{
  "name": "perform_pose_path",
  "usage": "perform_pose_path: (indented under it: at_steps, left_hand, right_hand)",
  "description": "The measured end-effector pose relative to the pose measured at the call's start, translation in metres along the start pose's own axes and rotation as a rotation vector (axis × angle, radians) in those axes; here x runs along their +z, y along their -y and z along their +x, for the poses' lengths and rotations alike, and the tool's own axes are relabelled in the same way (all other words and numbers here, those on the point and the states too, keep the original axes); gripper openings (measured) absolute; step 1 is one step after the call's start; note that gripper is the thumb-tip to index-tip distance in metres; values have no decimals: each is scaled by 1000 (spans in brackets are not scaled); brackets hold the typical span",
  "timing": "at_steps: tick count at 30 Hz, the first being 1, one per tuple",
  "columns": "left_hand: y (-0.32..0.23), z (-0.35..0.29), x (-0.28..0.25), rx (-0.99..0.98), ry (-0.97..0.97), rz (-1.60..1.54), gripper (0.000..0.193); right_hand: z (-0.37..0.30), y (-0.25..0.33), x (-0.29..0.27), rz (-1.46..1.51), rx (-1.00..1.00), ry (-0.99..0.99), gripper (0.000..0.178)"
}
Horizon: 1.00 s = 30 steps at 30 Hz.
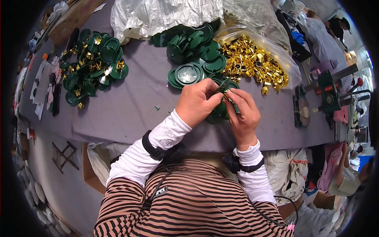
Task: The person assembles small gold decorative items onto green plastic circular bases by hand.
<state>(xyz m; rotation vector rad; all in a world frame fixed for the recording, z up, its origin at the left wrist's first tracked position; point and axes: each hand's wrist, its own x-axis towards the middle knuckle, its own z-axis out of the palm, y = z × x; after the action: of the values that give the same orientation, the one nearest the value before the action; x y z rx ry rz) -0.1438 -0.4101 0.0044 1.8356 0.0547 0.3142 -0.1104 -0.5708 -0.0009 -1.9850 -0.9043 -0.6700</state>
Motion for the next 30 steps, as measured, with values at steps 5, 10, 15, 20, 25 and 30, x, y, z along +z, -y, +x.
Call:
perform_pose_path:
  at_steps: [5, 10, 15, 20, 25, 30]
  left_hand:
    - [4, -11, 1, 214, 18, 128, 16]
    - [22, -10, -15, 222, -81, 93, 18]
    - [39, 36, -136, 114, -426, 156, 17]
    - [44, 55, -207, 274, -780, 498, 39]
    - [56, 33, -105, 373, -39, 555, 30]
    - [74, 32, -64, 431, 68, 844, 38]
  right_hand:
    - [-9, 0, 0, 260, 402, -19, 24]
    - [-5, 4, 7, 690, 805, 74, 24]
    - [-6, -90, -30, -51, 625, -102, 32]
    - [-24, -144, -38, -586, 403, -11, 33]
    - [-29, -154, -38, -427, 544, 29, 29]
    - [-35, -148, -42, -475, 301, 52, 30]
